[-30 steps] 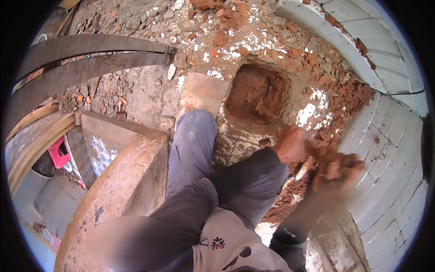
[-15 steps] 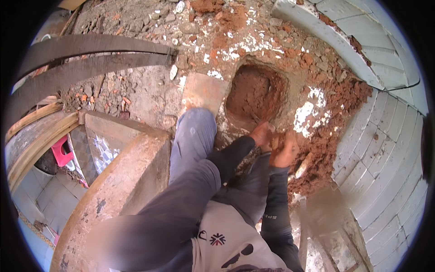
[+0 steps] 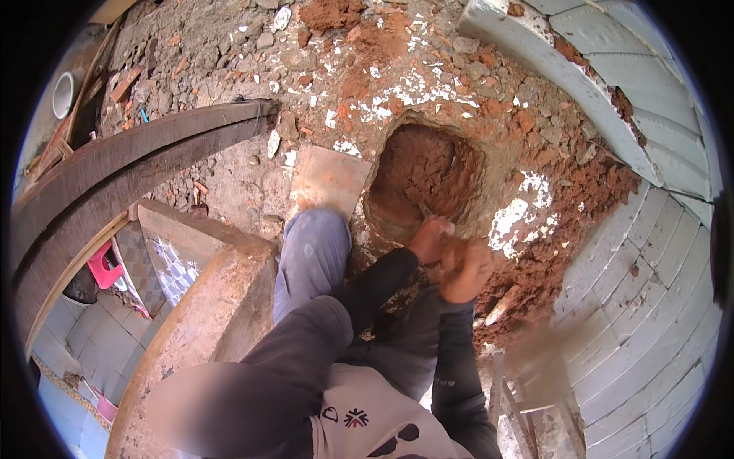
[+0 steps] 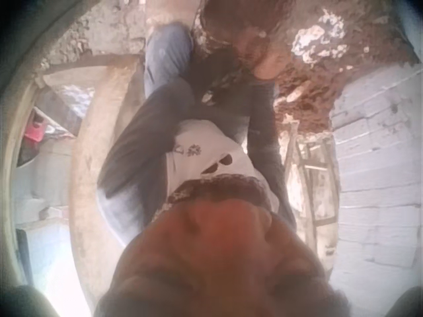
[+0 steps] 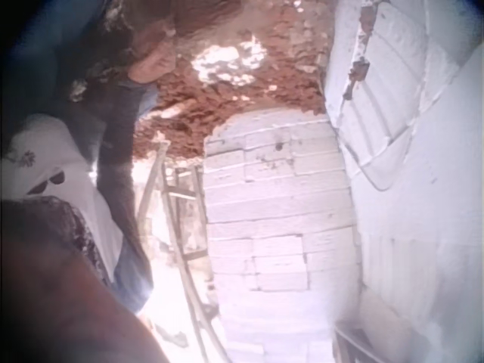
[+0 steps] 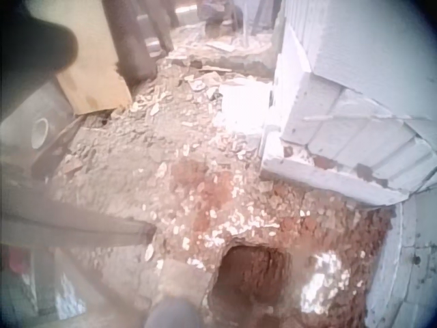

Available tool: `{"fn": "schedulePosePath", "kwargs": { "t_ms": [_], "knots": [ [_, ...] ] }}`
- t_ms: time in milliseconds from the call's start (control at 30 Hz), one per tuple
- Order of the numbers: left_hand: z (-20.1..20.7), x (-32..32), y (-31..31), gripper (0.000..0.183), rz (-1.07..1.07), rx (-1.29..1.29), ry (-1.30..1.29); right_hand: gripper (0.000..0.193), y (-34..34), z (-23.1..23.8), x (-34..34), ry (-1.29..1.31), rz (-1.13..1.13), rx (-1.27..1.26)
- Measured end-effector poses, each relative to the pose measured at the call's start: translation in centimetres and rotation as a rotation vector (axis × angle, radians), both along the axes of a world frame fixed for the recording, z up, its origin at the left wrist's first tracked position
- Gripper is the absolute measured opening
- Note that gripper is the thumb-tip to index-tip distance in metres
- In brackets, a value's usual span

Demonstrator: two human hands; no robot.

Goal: The person kneels on a debris-covered floor and uses a pickaxe to break up the ground, creating a hole. They then use their hands to clear loose dirt and debris from the hole, repeating the process of breaking and clearing.

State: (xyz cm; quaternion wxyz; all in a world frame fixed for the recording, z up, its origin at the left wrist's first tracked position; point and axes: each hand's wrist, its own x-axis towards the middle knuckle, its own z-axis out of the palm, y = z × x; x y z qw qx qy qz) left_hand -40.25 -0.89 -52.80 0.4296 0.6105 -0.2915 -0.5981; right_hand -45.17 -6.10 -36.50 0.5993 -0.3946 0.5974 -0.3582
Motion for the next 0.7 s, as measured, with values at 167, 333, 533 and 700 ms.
{"fn": "schedulePosePath", "kwargs": {
  "t_ms": [167, 333, 533, 700],
  "knots": [
    [-0.3, 1.3, -4.1, 0.007, 0.126, -0.206, -0.179, 0.027, -6.3, -4.5, 0.8, 0.335, 0.297, -0.648],
    [6.8, 3.6, -7.1, 0.019, 0.056, -0.267, -0.349, 0.018, -8.8, 2.9, 1.6, 0.080, 0.220, -0.204],
    [20.1, 5.6, -15.0, 0.010, 0.346, -0.262, -0.180, 0.042, -17.7, 16.9, 7.3, -0.288, 0.260, -0.217],
    [8.7, 4.5, -14.1, 0.012, 0.271, -0.442, -0.354, 0.029, -16.8, 6.9, 6.8, 0.391, 0.266, -0.469]
  ]
}}
